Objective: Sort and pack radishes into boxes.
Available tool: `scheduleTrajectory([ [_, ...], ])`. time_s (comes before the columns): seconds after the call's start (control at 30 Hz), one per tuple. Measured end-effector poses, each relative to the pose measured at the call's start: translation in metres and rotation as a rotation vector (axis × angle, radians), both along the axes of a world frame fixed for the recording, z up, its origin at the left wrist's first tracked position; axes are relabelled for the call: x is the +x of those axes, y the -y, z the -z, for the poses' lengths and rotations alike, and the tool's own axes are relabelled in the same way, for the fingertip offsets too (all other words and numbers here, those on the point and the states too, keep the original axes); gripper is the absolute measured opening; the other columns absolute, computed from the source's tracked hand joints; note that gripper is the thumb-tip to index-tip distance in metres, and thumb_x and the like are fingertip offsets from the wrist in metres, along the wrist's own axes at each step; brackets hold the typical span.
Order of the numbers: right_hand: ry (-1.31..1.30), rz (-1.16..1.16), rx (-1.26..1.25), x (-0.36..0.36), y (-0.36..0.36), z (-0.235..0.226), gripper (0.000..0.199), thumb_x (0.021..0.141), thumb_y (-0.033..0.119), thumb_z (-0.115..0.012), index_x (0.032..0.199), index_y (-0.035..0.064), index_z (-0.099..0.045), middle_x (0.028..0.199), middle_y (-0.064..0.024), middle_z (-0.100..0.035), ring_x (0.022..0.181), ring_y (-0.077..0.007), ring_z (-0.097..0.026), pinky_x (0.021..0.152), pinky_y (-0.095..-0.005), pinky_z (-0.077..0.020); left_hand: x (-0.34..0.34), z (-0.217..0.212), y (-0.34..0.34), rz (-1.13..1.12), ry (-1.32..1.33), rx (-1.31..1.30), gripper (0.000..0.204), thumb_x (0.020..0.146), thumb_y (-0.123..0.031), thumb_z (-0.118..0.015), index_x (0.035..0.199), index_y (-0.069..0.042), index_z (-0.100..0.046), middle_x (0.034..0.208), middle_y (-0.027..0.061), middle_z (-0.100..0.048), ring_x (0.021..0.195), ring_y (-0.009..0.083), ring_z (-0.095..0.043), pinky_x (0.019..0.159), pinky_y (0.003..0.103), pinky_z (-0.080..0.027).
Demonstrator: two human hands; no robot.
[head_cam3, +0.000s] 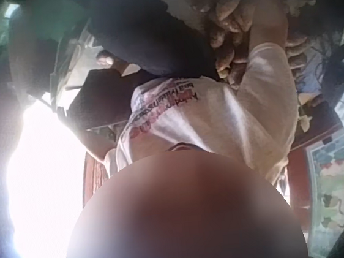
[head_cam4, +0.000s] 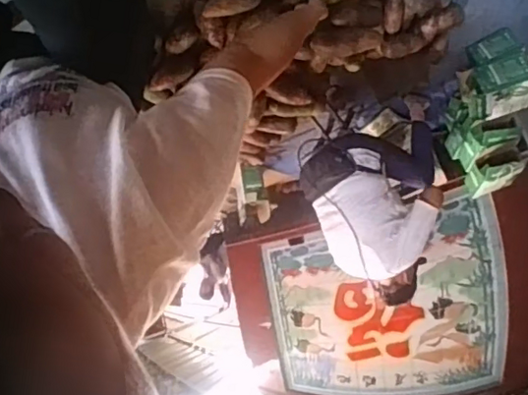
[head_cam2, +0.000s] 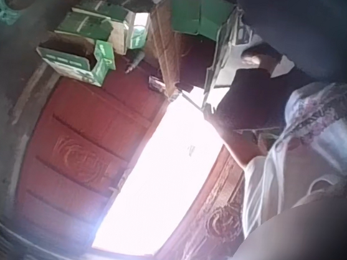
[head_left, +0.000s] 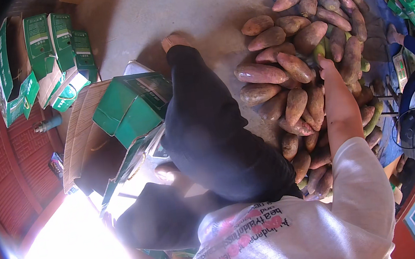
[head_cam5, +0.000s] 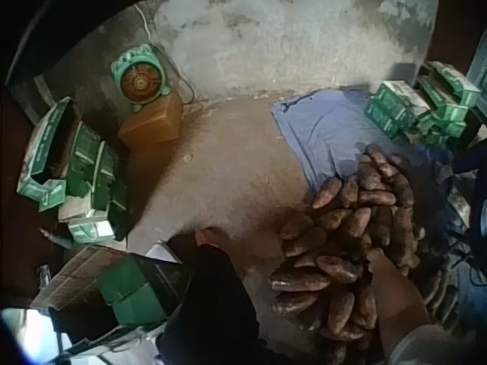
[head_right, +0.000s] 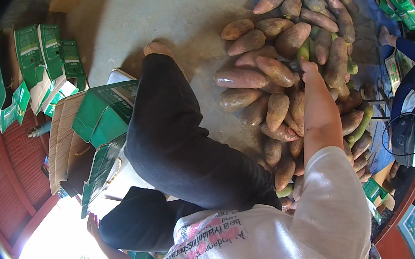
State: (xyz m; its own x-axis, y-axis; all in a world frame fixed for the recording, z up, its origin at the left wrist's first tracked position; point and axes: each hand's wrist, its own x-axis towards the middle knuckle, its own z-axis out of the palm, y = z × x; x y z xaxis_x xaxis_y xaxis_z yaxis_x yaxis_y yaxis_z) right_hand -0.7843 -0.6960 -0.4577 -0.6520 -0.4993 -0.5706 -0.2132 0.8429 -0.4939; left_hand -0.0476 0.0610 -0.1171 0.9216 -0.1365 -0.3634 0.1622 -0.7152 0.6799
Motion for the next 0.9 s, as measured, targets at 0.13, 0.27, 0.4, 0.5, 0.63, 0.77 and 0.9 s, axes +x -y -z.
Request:
scheduleTrajectory([
  [0.13,0.004,-0.118,0.112,0.044,-0.033,-0.003,0.034,0.091,0.033,-0.079,0.109,0.0070,-0.068,0.095,-0.0066,-0.068,0.073,-0.0187,-0.064,0.051,-0.0304,-0.0422,0.017,-0.031,-0.023,-0.030,0.027,0.054,0.046,0.100,-0.028,-0.057,0.138,-0.003,-0.053,0.143,0.0125,-0.054,0.134,0.0262,-0.051,0.111,0.042,-0.043],
  [0.27,0.170,-0.004,-0.050,0.038,-0.055,-0.037,0.031,0.092,0.029,-0.077,0.113,0.0079,-0.066,0.095,-0.0092,-0.072,0.071,-0.0182,-0.069,0.043,-0.0232,-0.0350,0.045,-0.004,-0.061,-0.043,-0.020,0.013,0.047,0.100,-0.030,-0.058,0.138,-0.002,-0.054,0.143,0.0131,-0.054,0.134,0.0267,-0.051,0.111,0.042,-0.043],
  [0.4,0.409,0.109,-0.035,0.049,-0.106,-0.051,0.029,0.093,0.029,-0.076,0.114,0.0132,-0.065,0.093,-0.0087,-0.073,0.071,-0.0174,-0.070,0.043,-0.0229,-0.0407,0.089,-0.009,-0.113,0.045,0.078,-0.054,0.046,0.102,-0.029,-0.057,0.138,-0.001,-0.055,0.148,0.0171,-0.051,0.135,0.0296,-0.051,0.112,0.044,-0.041],
  [0.5,0.504,0.204,-0.067,0.025,-0.154,-0.087,0.027,0.094,0.030,-0.075,0.114,0.0158,-0.064,0.091,-0.0073,-0.072,0.069,-0.0161,-0.069,0.047,-0.0234,-0.0473,0.077,0.007,-0.052,0.160,0.175,-0.140,0.040,0.105,-0.020,-0.050,0.139,-0.001,-0.057,0.150,0.0161,-0.049,0.142,0.0313,-0.044,0.113,0.046,-0.040],
  [0.63,0.691,0.203,-0.274,0.059,-0.232,-0.113,0.026,0.098,0.025,-0.068,0.118,0.0103,-0.061,0.090,-0.0055,-0.070,0.065,-0.0151,-0.062,0.056,-0.0222,-0.0487,0.097,-0.056,0.004,0.191,0.326,-0.309,0.045,0.105,-0.025,-0.052,0.142,-0.001,-0.055,0.148,0.0141,-0.052,0.139,0.0261,-0.047,0.116,0.044,-0.038],
  [0.77,0.844,-0.141,-0.425,0.106,-0.250,-0.201,0.021,0.100,0.027,-0.067,0.105,0.0069,-0.065,0.085,-0.0046,-0.068,0.069,-0.0076,-0.058,0.058,-0.0217,-0.0458,0.103,-0.100,0.087,0.155,0.566,-0.294,0.044,0.102,-0.025,-0.060,0.138,0.000,-0.059,0.139,0.0123,-0.061,0.128,0.0222,-0.057,0.111,0.037,-0.042],
  [0.9,0.719,-0.516,-0.703,0.189,-0.225,-0.321,0.022,0.102,0.024,-0.064,0.113,0.0046,-0.064,0.100,-0.0066,-0.069,0.081,-0.0082,-0.061,0.073,-0.0212,-0.0477,0.088,-0.119,0.134,0.336,0.626,-0.489,0.021,0.099,-0.020,-0.066,0.105,-0.002,-0.075,0.108,0.0073,-0.074,0.099,0.0165,-0.065,0.091,0.030,-0.047],
])
